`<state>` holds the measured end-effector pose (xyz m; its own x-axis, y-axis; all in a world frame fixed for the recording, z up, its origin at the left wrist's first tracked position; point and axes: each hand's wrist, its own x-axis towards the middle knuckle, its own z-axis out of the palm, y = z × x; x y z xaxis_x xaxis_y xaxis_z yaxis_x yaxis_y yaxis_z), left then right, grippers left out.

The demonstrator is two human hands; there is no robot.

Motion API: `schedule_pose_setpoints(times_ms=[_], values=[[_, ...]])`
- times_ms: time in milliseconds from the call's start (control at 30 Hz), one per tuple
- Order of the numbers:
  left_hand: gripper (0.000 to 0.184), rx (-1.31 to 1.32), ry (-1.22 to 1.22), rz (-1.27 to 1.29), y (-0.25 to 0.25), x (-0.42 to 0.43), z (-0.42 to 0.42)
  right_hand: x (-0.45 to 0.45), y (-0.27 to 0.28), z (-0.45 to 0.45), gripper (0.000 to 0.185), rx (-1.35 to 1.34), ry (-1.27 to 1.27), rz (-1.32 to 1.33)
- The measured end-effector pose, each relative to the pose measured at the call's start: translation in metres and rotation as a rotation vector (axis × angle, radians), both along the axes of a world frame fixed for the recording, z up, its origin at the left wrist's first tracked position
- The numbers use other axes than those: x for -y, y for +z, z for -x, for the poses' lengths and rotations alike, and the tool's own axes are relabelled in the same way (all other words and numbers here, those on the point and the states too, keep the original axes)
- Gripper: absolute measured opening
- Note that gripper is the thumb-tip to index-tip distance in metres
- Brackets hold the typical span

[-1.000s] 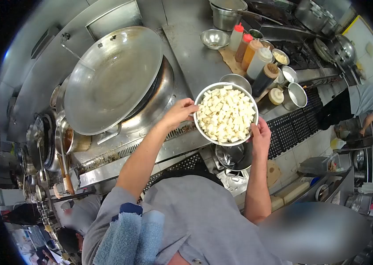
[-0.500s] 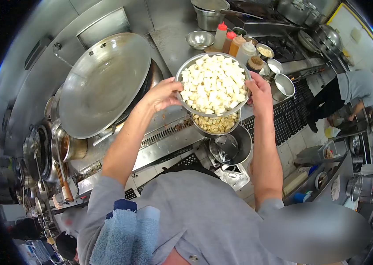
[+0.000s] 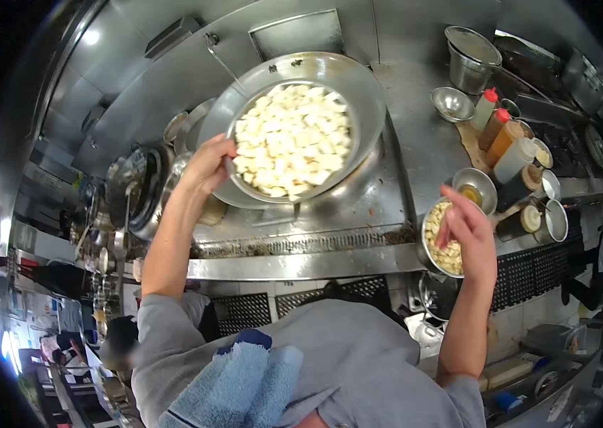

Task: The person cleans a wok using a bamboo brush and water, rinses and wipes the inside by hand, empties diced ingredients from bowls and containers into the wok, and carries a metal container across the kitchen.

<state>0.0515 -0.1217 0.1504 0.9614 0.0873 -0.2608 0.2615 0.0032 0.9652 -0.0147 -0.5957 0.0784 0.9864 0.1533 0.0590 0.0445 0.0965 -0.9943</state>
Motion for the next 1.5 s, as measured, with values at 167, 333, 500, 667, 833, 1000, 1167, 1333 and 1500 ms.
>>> schedule_pose_setpoints(times_ms=[167,333,500,667,833,1000,1167,1333,1500], values=[[0.019,0.03,0.055,-0.576,-0.011,-0.067,-0.061,-0.022,-0.035,0.043,0.04,-0.189,-0.093,-0.028],[0.015,0.445,-0.083,-1.622,-0.066,-0.049,-0.154,-0.041,-0.032,0.067,0.039,-0.163,-0.162,0.061],[0.013,0.611,-0.224,-1.861,-0.041,-0.039,-0.183,-0.036,-0.041,0.1,0.04,-0.181,-0.311,0.066],[0.01,1.052,-0.054,-1.964,-0.006,-0.034,-0.161,-0.031,-0.06,0.116,0.037,-0.244,-0.362,0.026],[0.005,1.303,-0.032,-1.844,0.012,-0.03,-0.14,-0.024,-0.062,0.109,0.037,-0.253,-0.379,0.086],[0.011,1.399,-0.1,-1.623,-0.001,-0.034,-0.109,-0.015,-0.07,0.103,0.038,-0.258,-0.351,0.097],[0.018,1.559,-0.12,-1.54,-0.02,-0.031,-0.054,-0.014,-0.074,0.1,0.037,-0.307,-0.372,0.094],[0.02,1.547,-0.287,-1.534,-0.034,-0.031,-0.034,-0.027,-0.071,0.08,0.037,-0.337,-0.274,0.147],[0.021,1.6,-0.446,-1.401,-0.051,-0.029,-0.023,-0.102,-0.002,0.005,0.025,-0.048,0.021,0.288]])
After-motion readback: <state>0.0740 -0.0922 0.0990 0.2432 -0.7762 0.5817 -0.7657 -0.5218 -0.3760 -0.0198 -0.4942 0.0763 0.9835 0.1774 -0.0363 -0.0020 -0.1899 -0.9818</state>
